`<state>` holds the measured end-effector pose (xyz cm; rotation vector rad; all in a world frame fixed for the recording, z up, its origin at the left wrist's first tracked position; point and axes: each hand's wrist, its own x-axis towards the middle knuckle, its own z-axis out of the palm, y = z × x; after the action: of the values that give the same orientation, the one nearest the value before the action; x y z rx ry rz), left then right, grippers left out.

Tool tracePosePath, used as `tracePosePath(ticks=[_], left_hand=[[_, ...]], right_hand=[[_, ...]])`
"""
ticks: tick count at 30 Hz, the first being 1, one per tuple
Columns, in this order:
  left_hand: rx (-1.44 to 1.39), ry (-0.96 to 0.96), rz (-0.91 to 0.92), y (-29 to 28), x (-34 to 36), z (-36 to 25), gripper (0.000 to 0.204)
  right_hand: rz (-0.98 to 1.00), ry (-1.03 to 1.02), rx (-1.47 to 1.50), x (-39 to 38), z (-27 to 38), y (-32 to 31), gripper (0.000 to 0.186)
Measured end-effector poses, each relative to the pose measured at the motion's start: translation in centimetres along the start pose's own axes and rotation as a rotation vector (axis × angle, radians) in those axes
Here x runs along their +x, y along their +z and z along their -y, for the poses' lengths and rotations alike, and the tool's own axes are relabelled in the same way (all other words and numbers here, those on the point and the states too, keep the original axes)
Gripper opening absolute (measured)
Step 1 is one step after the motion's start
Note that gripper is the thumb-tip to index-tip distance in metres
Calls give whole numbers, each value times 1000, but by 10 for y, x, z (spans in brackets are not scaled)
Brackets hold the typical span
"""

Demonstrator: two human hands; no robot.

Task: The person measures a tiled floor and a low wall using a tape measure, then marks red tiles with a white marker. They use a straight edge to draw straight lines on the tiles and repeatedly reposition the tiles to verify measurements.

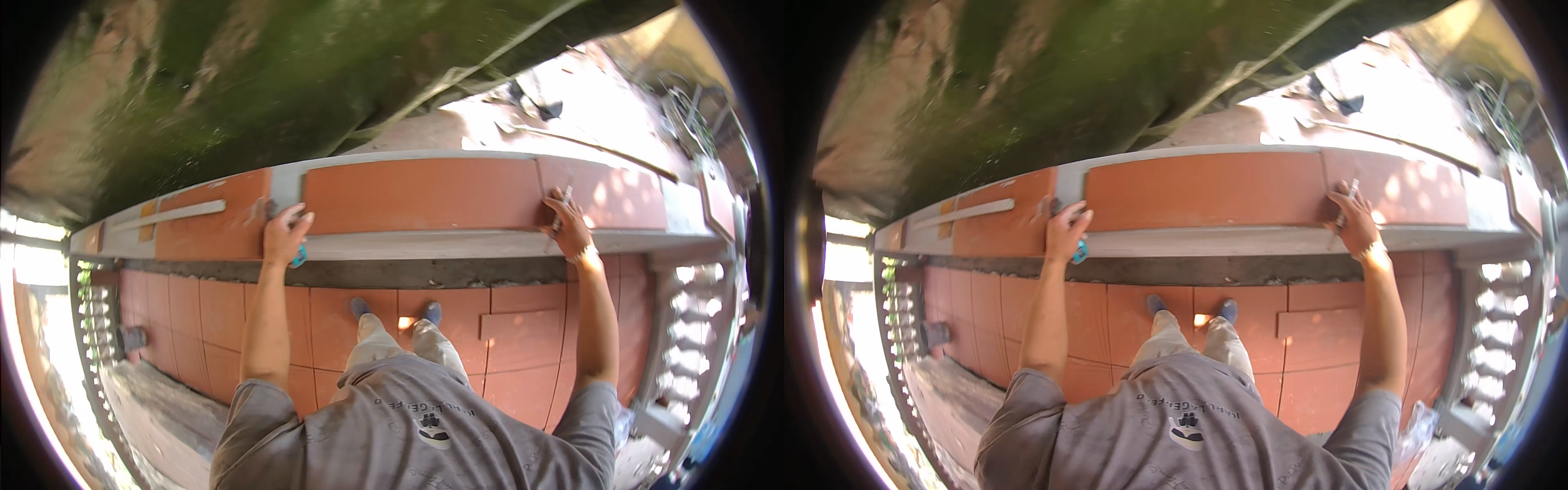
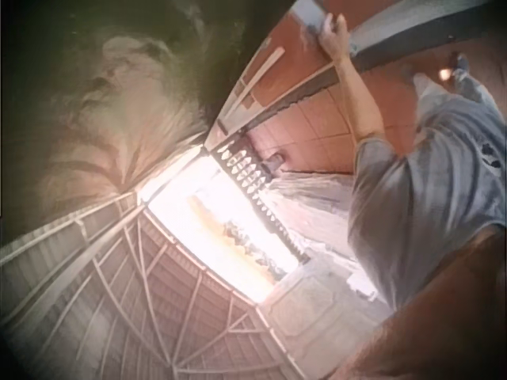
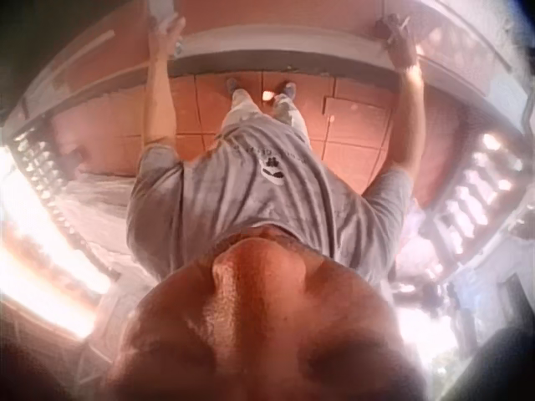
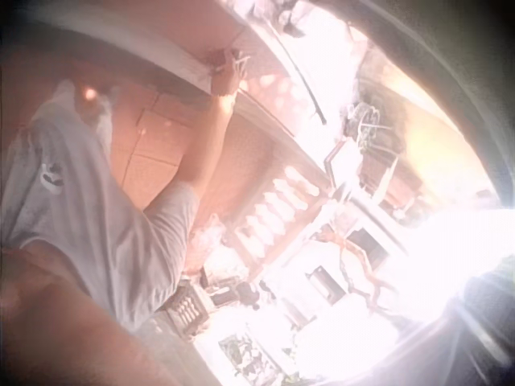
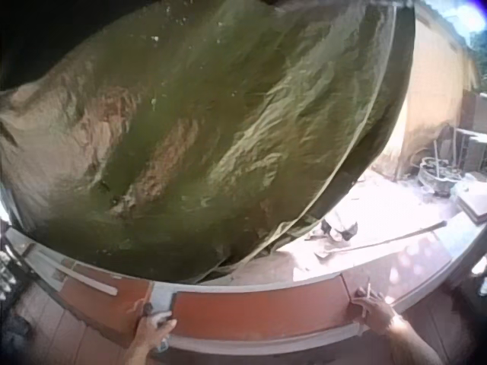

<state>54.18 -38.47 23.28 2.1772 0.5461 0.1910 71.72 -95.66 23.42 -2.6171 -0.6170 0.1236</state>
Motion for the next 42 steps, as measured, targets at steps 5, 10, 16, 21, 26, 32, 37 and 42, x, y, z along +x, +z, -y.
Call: tracePosePath(ticks=[5, 10, 16, 21, 26, 32, 37, 42], left_hand=[[-20, -56, 0, -2, -2, -4, 47], [3, -49, -20, -5, -3, -9, 45], [-288, -58, -44, -30, -23, -29, 47], [-780, -187, -316, -107, -49, -18, 38], [-927, -470, -641, -221, -12, 63, 39], [-269, -638, -580, -242, 69, 165, 47], [-246, -393, -834, -231, 77, 182, 42], [-663, -276, -773, -225, 59, 170, 45]], right_hand=[[-9, 29, -53, 3, -3, 4, 69], [-43, -41, -33, 3, -10, 6, 70], [-32, -62, -38, 4, -18, 7, 69], [68, 48, -150, 7, 12, -6, 70], [0, 42, -18, 48, 148, 20, 67], [69, -591, 98, 151, 415, 141, 60], [433, -529, -37, 206, 577, 247, 61], [312, -504, -82, 220, 625, 312, 31]])
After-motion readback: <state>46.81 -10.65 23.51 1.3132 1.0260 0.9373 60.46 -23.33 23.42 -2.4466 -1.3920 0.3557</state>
